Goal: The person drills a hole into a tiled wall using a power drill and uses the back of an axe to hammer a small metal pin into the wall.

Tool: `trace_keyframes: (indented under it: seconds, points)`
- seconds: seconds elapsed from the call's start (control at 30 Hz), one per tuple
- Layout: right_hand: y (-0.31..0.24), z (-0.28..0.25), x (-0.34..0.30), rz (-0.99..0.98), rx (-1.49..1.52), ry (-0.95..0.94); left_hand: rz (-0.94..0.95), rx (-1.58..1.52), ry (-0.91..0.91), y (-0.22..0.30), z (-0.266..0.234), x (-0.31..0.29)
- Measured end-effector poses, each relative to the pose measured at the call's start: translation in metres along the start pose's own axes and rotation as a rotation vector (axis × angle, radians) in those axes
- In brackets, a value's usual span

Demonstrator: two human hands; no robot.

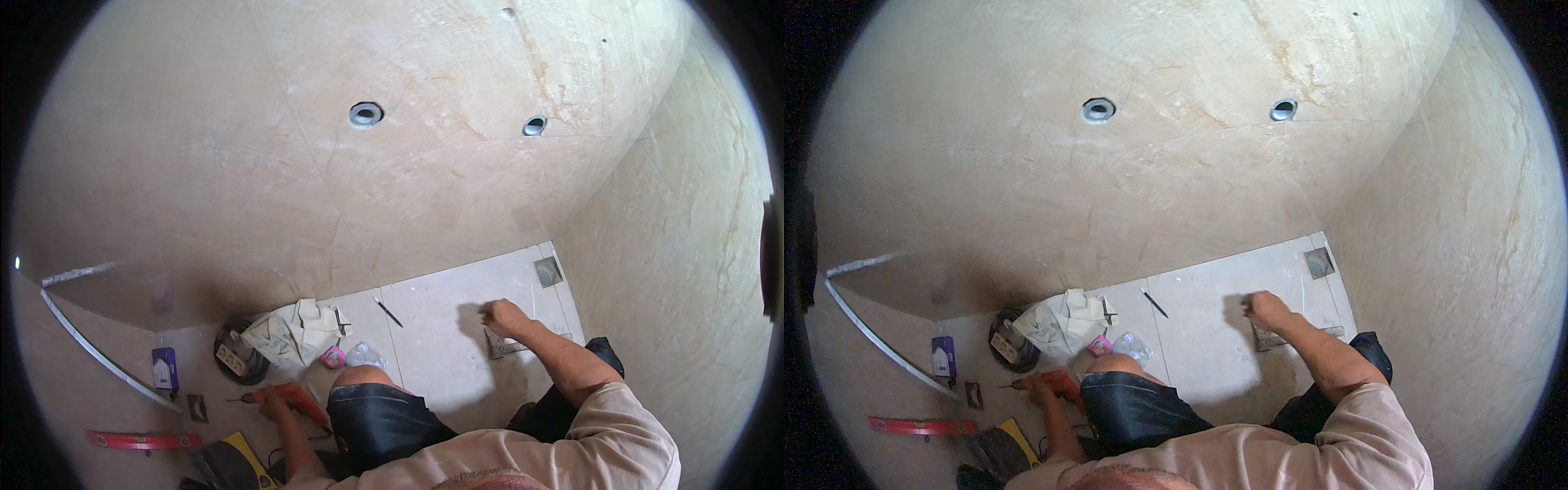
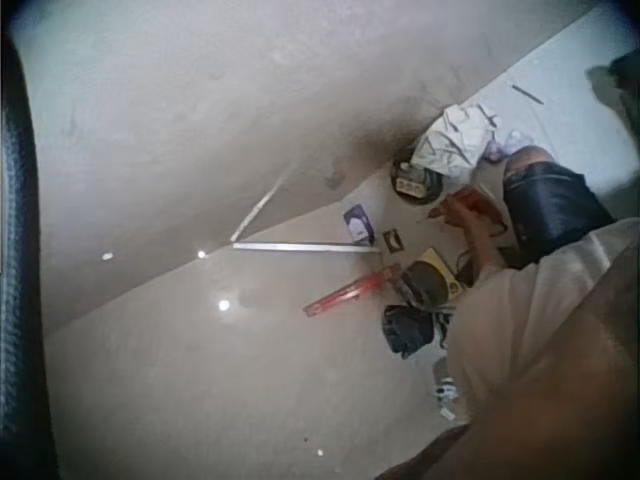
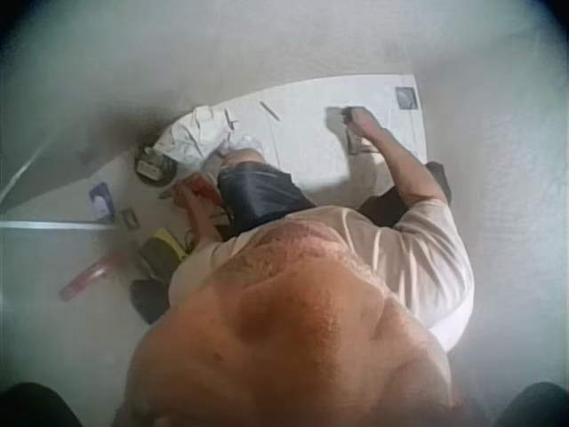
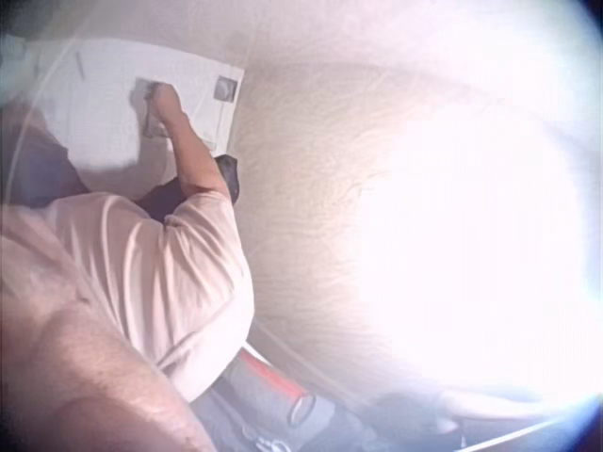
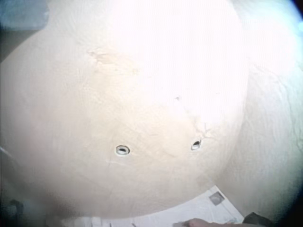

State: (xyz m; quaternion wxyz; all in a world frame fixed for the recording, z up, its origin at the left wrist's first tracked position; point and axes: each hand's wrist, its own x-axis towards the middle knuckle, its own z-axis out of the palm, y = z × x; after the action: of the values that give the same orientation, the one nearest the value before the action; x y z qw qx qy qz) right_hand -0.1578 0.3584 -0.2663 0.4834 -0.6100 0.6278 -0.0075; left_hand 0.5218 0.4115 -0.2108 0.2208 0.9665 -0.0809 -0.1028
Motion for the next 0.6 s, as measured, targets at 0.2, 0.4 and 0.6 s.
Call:
trace_keyframes:
  seconds: [0.2,0.4,0.6]
  points:
    - [-0.222,-0.079,-0.006,-0.687,0.360,0.321,0.582,-0.631,-0.349,0.189,-0.075,-0.097]
    - [-0.349,-0.080,-0.040,-0.986,0.722,0.253,0.903,-0.871,-1.023,0.376,-0.131,-0.244]
    - [-0.334,-0.073,-0.052,-0.809,1.000,0.340,1.014,-0.709,-1.542,0.429,-0.104,-0.371]
